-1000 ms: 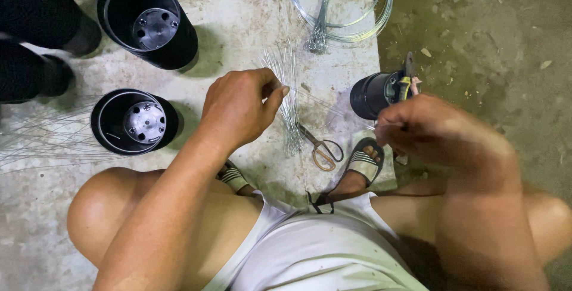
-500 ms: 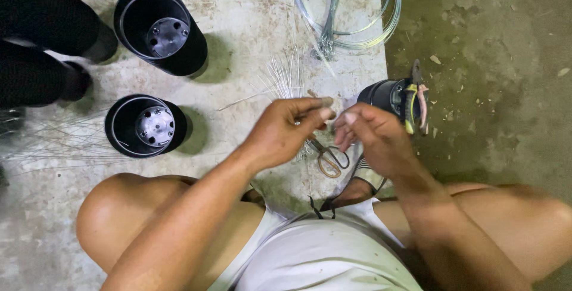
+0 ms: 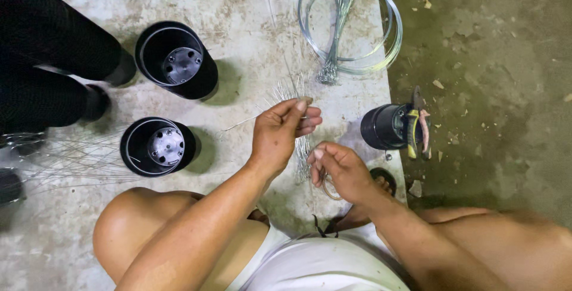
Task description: The person sits on the floor and repeatedly inserts thin metal wires through holes in the bottom of black cylindrical containers. They pull the wires through and arrange them inside the cylinders, handling the containers and wires by hand.
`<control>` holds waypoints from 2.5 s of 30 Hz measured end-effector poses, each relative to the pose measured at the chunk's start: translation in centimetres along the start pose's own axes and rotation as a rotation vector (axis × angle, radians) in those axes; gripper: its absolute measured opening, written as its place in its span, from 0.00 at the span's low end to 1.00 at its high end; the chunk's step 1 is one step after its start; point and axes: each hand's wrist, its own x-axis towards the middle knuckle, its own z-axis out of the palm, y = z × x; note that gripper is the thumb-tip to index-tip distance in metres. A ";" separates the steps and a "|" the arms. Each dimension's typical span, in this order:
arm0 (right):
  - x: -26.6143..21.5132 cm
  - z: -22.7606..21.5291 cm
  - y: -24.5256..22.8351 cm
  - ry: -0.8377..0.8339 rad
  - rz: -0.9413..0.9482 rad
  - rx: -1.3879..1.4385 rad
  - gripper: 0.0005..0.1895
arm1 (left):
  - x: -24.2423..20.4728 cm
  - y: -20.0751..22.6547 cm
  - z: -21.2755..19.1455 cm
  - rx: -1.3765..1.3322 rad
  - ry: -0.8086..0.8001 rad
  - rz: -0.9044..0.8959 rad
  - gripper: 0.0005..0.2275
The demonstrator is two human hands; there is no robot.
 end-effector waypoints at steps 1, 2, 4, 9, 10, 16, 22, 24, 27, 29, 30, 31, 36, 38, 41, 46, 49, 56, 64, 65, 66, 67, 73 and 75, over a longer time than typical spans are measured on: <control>-0.1 0.3 0.5 -0.007 0.008 -0.001 0.14 | 0.6 0.3 -0.4 -0.028 0.042 0.013 0.14; -0.2 0.5 0.9 -0.015 0.017 -0.002 0.14 | 1.1 0.5 -0.7 -0.029 0.080 0.037 0.13; -0.5 0.9 2.0 -0.027 0.038 -0.031 0.14 | 1.9 0.7 -1.4 -0.035 0.159 0.082 0.13; -0.8 1.3 4.3 -0.039 0.069 -0.171 0.14 | 3.4 1.1 -2.7 -0.055 0.263 0.193 0.13; -0.7 1.4 4.7 -0.036 0.068 -0.191 0.14 | 3.6 1.1 -2.7 -0.054 0.274 0.207 0.13; -0.5 1.9 6.2 -0.026 0.025 -0.315 0.11 | 4.3 0.9 -3.0 0.015 0.314 0.304 0.12; -0.7 2.2 6.0 -0.043 0.051 -0.473 0.12 | 4.2 0.6 -2.8 -0.017 0.301 0.288 0.11; -0.5 2.3 5.7 -0.068 0.108 -0.464 0.12 | 4.0 0.4 -2.6 0.032 0.322 0.294 0.11; -0.4 2.5 5.0 -0.119 0.060 -0.552 0.12 | 3.6 0.2 -2.0 0.172 0.328 0.355 0.11; -0.3 2.7 4.5 -0.131 0.055 -0.635 0.12 | 3.0 0.1 -1.3 0.262 0.312 0.367 0.10; -0.3 2.7 4.2 -0.136 0.053 -0.675 0.12 | 2.5 0.1 -0.9 0.295 0.298 0.353 0.10; -0.4 2.7 3.9 -0.134 0.010 -0.711 0.12 | 2.0 0.1 -0.5 0.327 0.281 0.337 0.10; 0.3 0.9 1.9 0.009 -0.195 -0.855 0.15 | 0.0 1.3 0.9 0.559 0.125 0.506 0.08; 0.8 -0.9 0.7 0.127 -0.217 -0.790 0.16 | -0.4 1.9 1.2 0.619 0.072 0.523 0.07; 1.7 -3.5 -1.1 0.219 -0.193 -0.444 0.19 | -1.1 2.3 1.6 0.677 -0.015 0.538 0.06; 0.1 -5.9 -4.9 0.233 -0.300 -0.269 0.26 | -1.6 2.5 2.0 0.811 -0.139 0.547 0.06; -0.7 -6.1 -7.4 0.198 -0.380 -0.420 0.29 | -1.7 2.2 2.0 0.880 -0.214 0.558 0.06; -1.8 -4.8 -10.0 0.177 -0.476 -0.799 0.15 | -1.6 1.6 1.8 0.946 -0.355 0.581 0.07; -1.6 -4.7 -9.5 0.170 -0.505 -0.837 0.07 | -1.8 1.7 1.7 1.003 -0.448 0.571 0.08; -1.6 -4.7 -9.4 0.175 -0.503 -0.842 0.07 | -1.8 1.7 1.7 1.010 -0.462 0.566 0.08; -1.7 -4.6 -9.3 0.179 -0.501 -0.847 0.07 | -1.7 1.7 1.6 1.017 -0.475 0.561 0.08; -1.6 -4.6 -9.3 0.183 -0.500 -0.852 0.07 | -1.6 1.7 1.6 1.024 -0.487 0.557 0.08; -1.6 -4.5 -9.2 0.148 -0.530 -0.896 0.06 | -1.6 1.3 1.6 1.044 -0.501 0.530 0.07; -1.6 -4.3 -9.0 0.194 -0.531 -0.915 0.06 | -1.6 1.0 1.5 1.009 -0.482 0.498 0.07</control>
